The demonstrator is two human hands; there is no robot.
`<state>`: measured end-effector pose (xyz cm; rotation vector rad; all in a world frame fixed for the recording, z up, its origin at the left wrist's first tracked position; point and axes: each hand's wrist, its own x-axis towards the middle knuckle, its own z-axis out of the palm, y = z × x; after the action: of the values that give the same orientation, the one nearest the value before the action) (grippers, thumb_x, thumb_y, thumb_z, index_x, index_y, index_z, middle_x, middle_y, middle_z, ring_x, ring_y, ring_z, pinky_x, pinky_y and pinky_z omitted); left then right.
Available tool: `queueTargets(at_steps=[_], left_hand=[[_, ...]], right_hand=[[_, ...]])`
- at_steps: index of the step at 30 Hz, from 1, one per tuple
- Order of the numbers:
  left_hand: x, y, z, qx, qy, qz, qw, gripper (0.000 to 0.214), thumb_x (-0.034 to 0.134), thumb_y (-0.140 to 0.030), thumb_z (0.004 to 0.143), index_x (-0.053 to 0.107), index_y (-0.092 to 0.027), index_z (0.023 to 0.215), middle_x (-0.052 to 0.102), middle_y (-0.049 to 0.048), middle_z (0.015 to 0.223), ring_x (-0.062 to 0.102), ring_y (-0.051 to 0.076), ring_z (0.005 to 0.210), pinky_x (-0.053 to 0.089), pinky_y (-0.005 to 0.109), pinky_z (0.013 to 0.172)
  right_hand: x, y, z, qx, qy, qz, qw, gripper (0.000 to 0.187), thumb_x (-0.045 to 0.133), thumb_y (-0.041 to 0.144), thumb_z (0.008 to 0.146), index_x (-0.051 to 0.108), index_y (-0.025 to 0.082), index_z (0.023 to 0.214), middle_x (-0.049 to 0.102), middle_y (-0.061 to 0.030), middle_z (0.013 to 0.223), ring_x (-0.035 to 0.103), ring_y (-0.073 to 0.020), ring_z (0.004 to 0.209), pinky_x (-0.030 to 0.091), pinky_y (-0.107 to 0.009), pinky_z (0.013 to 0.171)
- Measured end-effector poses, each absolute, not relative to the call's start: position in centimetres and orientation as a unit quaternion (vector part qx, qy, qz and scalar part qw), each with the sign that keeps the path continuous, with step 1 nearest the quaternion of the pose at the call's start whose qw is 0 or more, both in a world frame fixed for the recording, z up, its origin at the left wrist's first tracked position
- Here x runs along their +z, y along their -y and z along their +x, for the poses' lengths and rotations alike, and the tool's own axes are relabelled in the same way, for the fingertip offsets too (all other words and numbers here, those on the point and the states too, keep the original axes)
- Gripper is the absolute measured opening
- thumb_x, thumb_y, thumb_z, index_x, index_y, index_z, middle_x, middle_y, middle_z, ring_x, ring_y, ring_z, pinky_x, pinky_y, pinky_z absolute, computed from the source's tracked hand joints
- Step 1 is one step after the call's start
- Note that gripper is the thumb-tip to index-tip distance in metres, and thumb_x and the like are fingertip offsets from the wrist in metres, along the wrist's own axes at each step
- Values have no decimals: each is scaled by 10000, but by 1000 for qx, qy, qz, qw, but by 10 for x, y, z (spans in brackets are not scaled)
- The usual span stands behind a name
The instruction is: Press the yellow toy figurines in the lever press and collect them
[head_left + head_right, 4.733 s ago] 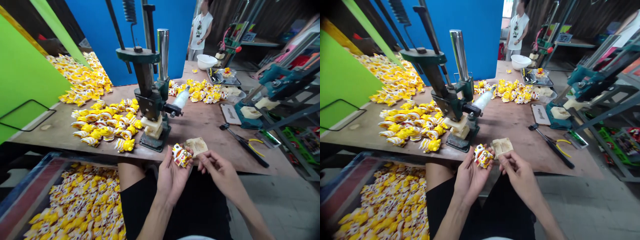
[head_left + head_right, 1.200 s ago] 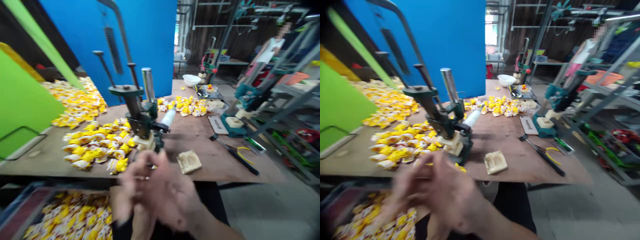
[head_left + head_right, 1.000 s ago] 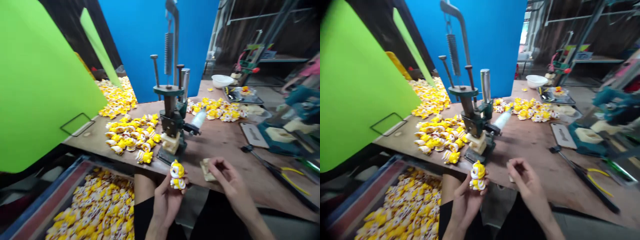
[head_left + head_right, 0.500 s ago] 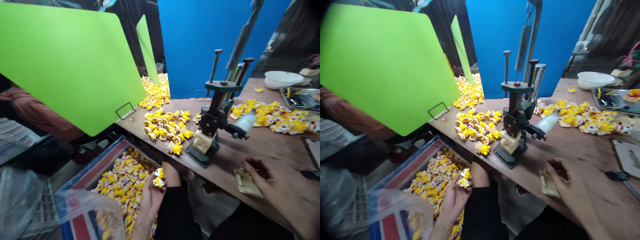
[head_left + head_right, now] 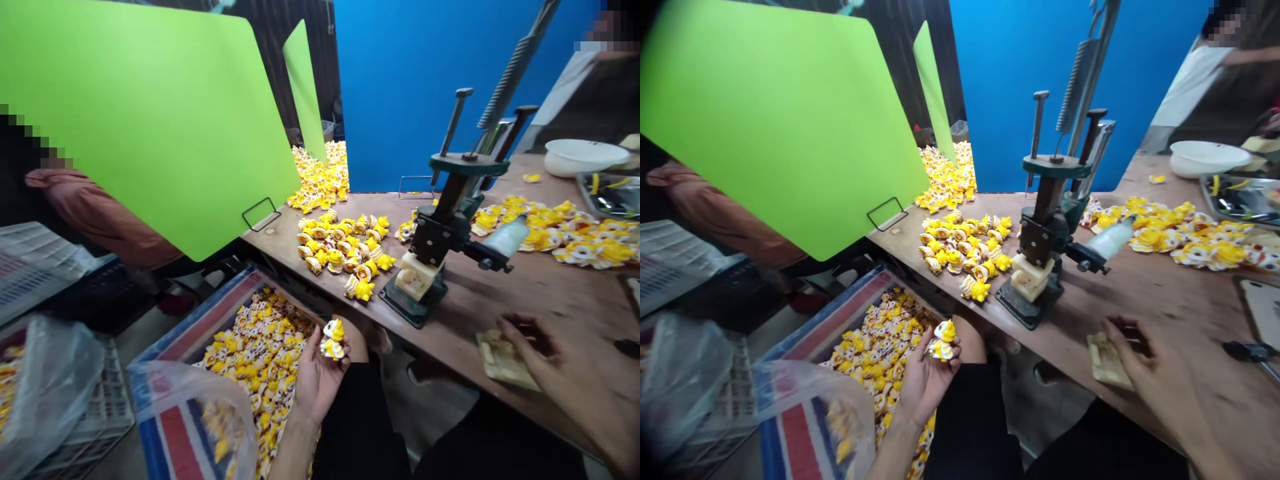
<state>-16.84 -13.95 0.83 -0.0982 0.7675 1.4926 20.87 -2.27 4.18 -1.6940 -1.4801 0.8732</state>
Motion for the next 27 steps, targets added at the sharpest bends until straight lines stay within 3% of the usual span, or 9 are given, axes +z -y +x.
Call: queueTargets(at_steps=[3, 7, 10, 13, 16, 19, 22, 27], left_hand=[[6, 145, -169, 667, -411, -1, 621, 350, 728, -433, 1017, 704, -119, 1169, 805, 154, 1021, 759, 190, 812, 604, 258, 667], [17, 135, -167, 667, -530, 157, 500, 514, 882, -488, 889, 665, -188, 1244, 806, 92, 1048, 750, 183, 810, 592, 263, 708], [29, 103, -167, 634, -614, 292, 368, 564, 819, -550, 938, 634, -216, 1354, 782, 77, 1109, 743, 190, 884, 593, 301, 848], [29, 64, -165, 621, -644, 380, 234, 620, 799, -544, 948, 575, -213, 1423, 714, 135, 1331, 732, 257, 1148, 571, 359, 1023], [21, 39, -168, 606, -638, 442, 175, 846, 898, -482, 854, 475, -216, 1536, 597, 190, 1537, 642, 326, 1386, 503, 439, 1184], [17, 30, -182, 573, -642, 458, 223, 922, 930, -439, 808, 469, -229, 1577, 691, 160, 1417, 707, 329, 1276, 534, 469, 1148], [20, 26, -202, 550, -632, 470, 278, 943, 944, -387, 764, 492, -231, 1576, 754, 87, 1204, 765, 275, 1043, 602, 415, 1001], [38, 17, -234, 560, -638, 465, 252, 827, 909, -340, 746, 589, -202, 1496, 715, 67, 1175, 740, 222, 962, 604, 361, 931]], right_hand=[[42, 24, 220, 319, 580, -661, 353, 401, 653, 731, 919, 714, 351, 1033, 791, -181, 1113, 761, -296, 938, 610, -465, 799], [54, 35, 192, 328, 597, -633, 368, 507, 711, 766, 829, 745, 287, 992, 804, -127, 1019, 774, -329, 912, 649, -471, 800], [64, 45, 127, 360, 698, -520, 335, 421, 686, 632, 973, 737, 267, 1176, 793, -82, 1094, 774, -270, 926, 661, -402, 839], [58, 40, 49, 349, 771, -428, 317, 356, 558, 414, 1096, 641, 245, 1398, 723, -121, 1317, 767, -270, 1097, 664, -411, 960], [41, 18, -7, 286, 792, -448, 301, 542, 509, 198, 1057, 484, 213, 1599, 538, -187, 1580, 657, -334, 1397, 605, -504, 1142], [29, -3, -28, 241, 799, -468, 291, 781, 590, 141, 998, 303, 212, 1721, 446, -198, 1637, 516, -365, 1543, 550, -526, 1222], [37, -14, -33, 195, 810, -487, 261, 909, 718, 229, 978, 239, 192, 1750, 396, -231, 1661, 400, -421, 1609, 490, -557, 1261], [69, -33, -54, 172, 831, -521, 88, 1103, 897, 435, 884, 263, 173, 1748, 271, -331, 1744, 487, -532, 1525, 441, -646, 1222]])
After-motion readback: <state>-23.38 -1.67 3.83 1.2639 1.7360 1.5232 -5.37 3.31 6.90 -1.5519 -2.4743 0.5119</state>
